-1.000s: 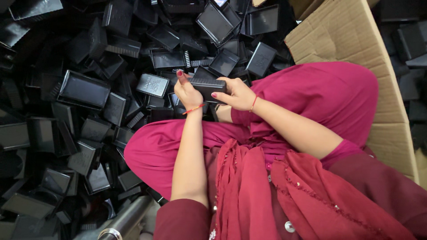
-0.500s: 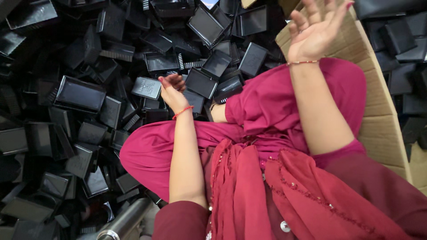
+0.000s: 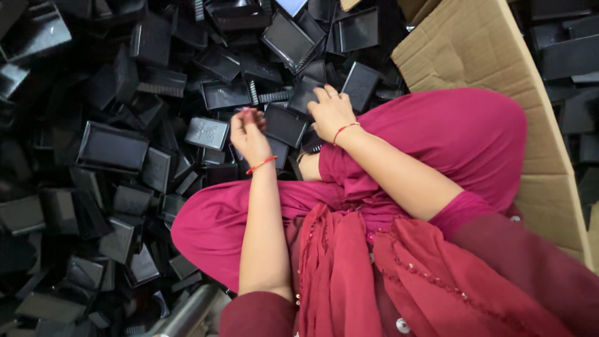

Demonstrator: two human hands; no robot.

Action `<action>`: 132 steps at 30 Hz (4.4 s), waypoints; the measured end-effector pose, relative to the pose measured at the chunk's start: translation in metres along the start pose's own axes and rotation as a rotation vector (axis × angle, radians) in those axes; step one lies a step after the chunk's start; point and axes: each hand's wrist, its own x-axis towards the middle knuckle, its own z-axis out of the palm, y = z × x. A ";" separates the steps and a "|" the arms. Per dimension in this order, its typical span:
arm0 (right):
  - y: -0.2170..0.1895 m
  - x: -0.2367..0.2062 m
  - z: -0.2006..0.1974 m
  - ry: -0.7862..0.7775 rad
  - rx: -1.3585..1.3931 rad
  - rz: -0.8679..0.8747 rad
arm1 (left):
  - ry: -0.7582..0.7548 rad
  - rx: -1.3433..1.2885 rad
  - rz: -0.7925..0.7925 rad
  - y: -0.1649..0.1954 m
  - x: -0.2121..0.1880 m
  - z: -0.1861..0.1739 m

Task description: The person sits cross-legged on the floor and repeatedly picks up small black plastic trays from a large pile. They open and close the trays, inspect them, and place them back into the pile. The task involves handling the trays one at a time without using any tools.

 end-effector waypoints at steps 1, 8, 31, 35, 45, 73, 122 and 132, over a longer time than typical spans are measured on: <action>0.000 0.001 -0.001 0.008 0.009 0.006 | -0.050 0.048 -0.007 0.004 0.001 0.010; -0.001 0.006 0.001 0.228 0.471 0.047 | -0.420 1.038 0.705 0.030 0.034 0.089; -0.008 0.028 -0.031 0.298 1.474 -0.062 | -0.189 0.430 0.095 0.038 0.025 0.023; -0.014 0.021 -0.027 0.297 1.483 0.252 | -0.270 -0.254 -0.325 0.030 -0.018 0.036; -0.016 -0.004 -0.039 0.333 1.073 -0.133 | -0.480 -0.659 -0.562 0.021 -0.041 0.031; -0.032 -0.031 -0.066 -0.012 0.881 -0.189 | -0.098 0.339 0.362 -0.011 -0.027 0.019; -0.007 0.004 -0.013 0.339 0.493 -0.012 | -0.260 1.140 0.511 0.091 0.157 0.000; -0.011 0.001 -0.014 0.280 0.471 0.089 | -0.240 1.264 0.633 0.092 0.232 0.055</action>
